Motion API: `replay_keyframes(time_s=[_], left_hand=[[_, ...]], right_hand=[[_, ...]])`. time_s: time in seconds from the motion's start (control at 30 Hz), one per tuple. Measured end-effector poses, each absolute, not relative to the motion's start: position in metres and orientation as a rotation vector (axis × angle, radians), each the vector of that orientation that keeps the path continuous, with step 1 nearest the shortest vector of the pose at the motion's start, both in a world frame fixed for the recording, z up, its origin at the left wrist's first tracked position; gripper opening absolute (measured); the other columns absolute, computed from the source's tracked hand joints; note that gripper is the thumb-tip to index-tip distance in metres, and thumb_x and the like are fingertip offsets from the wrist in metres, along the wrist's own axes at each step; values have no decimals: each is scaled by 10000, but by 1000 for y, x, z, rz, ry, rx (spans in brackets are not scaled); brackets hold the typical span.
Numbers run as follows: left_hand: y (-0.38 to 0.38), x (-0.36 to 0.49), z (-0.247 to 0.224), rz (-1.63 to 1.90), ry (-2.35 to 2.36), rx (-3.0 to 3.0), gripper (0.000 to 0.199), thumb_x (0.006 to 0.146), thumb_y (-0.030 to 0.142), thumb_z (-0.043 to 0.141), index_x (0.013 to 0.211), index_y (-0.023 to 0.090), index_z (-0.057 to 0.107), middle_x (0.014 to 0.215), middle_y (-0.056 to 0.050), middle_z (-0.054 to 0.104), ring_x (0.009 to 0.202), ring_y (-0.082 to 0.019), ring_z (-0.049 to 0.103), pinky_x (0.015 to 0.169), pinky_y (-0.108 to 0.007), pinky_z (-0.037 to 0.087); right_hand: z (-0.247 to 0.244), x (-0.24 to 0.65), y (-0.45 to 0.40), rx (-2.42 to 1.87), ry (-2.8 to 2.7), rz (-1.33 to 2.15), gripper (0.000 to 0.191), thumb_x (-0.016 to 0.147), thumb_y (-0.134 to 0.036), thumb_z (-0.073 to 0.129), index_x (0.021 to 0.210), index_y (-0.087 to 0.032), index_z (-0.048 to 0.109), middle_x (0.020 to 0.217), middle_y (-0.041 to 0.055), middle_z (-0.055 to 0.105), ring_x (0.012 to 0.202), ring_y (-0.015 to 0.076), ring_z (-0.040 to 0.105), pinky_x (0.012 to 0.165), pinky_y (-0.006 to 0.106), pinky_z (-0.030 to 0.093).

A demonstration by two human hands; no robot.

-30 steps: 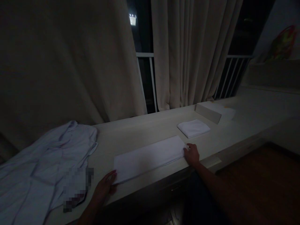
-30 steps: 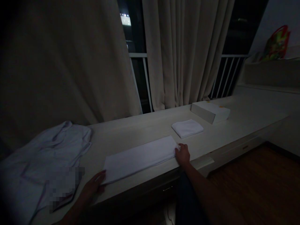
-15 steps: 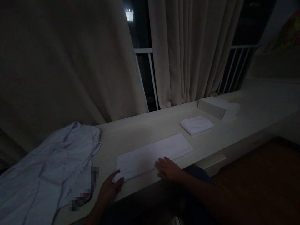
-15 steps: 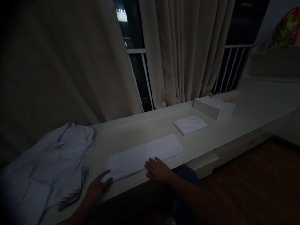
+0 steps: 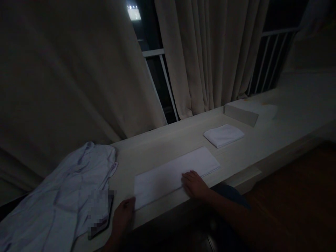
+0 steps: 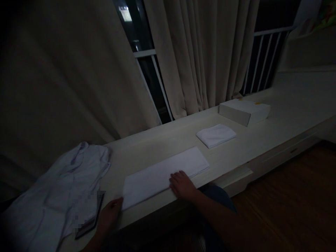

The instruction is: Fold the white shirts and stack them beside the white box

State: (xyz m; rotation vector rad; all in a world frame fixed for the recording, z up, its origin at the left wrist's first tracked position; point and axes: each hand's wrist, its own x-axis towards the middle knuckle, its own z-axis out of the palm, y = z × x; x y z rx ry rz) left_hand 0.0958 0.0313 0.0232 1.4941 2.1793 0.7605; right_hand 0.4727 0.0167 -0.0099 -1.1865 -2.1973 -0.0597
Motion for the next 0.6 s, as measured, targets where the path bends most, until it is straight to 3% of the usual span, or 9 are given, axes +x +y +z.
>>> replay_keyframes(time_s=[0.1, 0.27, 0.4, 0.6], left_hand=[[60, 84, 24, 537, 2192, 1580, 669, 710, 715, 456, 956, 139, 689, 960, -154, 715, 938, -327, 656, 858, -426, 480], [113, 86, 30, 411, 2116, 1613, 568, 648, 684, 543, 813, 164, 698, 904, -119, 731, 906, -315, 667, 829, -390, 484], [143, 90, 26, 324, 2136, 1647, 494, 615, 642, 558, 723, 171, 660, 789, -117, 714, 819, -318, 663, 745, -386, 489], [150, 86, 8, 245, 2210, 1737, 534, 659, 671, 462, 762, 177, 639, 858, -131, 696, 859, -319, 648, 790, -395, 469]], right_hand=[[-3, 486, 27, -1324, -2016, -82, 255, 952, -232, 478, 1154, -177, 624, 1215, 114, 638, 1126, 256, 536, 1026, 467, 349], [2, 506, 42, -1533, -1807, -82, 215, 948, -199, 461, 1085, -158, 622, 1080, 114, 651, 1040, 257, 523, 927, 426, 374], [0, 507, 44, -1553, -1978, -39, 153, 930, -205, 482, 978, -165, 622, 986, 101, 633, 988, 243, 500, 893, 400, 361], [1, 507, 42, -1557, -2121, -5, 146, 923, -233, 491, 957, -157, 612, 1012, 111, 604, 1010, 244, 468, 906, 402, 333]])
